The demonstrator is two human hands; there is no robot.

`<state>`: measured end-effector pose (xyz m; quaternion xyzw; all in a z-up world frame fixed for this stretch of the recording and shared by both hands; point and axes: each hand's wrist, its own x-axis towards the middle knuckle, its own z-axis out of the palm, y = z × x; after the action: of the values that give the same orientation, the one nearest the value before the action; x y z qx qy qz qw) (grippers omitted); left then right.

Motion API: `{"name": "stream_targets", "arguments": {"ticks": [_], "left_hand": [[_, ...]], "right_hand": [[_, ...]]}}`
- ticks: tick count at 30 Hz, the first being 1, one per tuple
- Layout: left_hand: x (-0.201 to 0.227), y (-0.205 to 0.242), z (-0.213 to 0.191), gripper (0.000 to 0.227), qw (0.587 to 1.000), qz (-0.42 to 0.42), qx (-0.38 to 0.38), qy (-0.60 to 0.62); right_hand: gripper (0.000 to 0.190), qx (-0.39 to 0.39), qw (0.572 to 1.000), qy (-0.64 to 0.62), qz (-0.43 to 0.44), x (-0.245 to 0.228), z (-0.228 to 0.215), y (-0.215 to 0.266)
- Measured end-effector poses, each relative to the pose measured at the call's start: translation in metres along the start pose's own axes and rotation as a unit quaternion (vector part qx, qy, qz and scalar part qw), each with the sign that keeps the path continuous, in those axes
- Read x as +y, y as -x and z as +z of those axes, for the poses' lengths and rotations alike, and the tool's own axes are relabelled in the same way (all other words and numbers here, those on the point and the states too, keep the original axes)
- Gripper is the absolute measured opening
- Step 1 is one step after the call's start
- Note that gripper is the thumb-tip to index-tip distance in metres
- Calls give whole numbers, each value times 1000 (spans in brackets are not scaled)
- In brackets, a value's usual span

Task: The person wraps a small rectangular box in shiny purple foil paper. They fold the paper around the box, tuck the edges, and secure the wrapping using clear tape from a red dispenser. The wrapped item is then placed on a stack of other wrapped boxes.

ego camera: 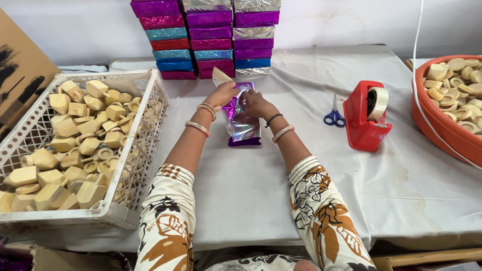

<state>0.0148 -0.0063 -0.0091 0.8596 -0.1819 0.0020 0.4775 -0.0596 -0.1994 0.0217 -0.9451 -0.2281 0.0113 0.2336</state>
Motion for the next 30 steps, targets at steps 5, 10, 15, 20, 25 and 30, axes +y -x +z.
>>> {"name": "stream_targets", "arguments": {"ticks": [5,10,15,20,25,30], "left_hand": [[81,33,7,16,979,-177,-77,62],[50,24,22,17,975,-155,-103,122],[40,30,31,14,973,-145,-89,156],[61,44,31,14,975,-153,-89,133],[44,36,42,15,984,-146,-72,73],[9,14,57,19,998,-36,-25,-45]], "right_hand": [[84,5,1000,-5,-26,33,26,-32],[67,4,996,-69,-50,33,14,-22],[73,-8,982,-170,-84,29,-7,-5],[69,-61,928,-360,-69,53,-9,-4],[38,-24,868,-495,-12,61,0,-10],[31,62,880,-470,19,41,4,-9]]}}
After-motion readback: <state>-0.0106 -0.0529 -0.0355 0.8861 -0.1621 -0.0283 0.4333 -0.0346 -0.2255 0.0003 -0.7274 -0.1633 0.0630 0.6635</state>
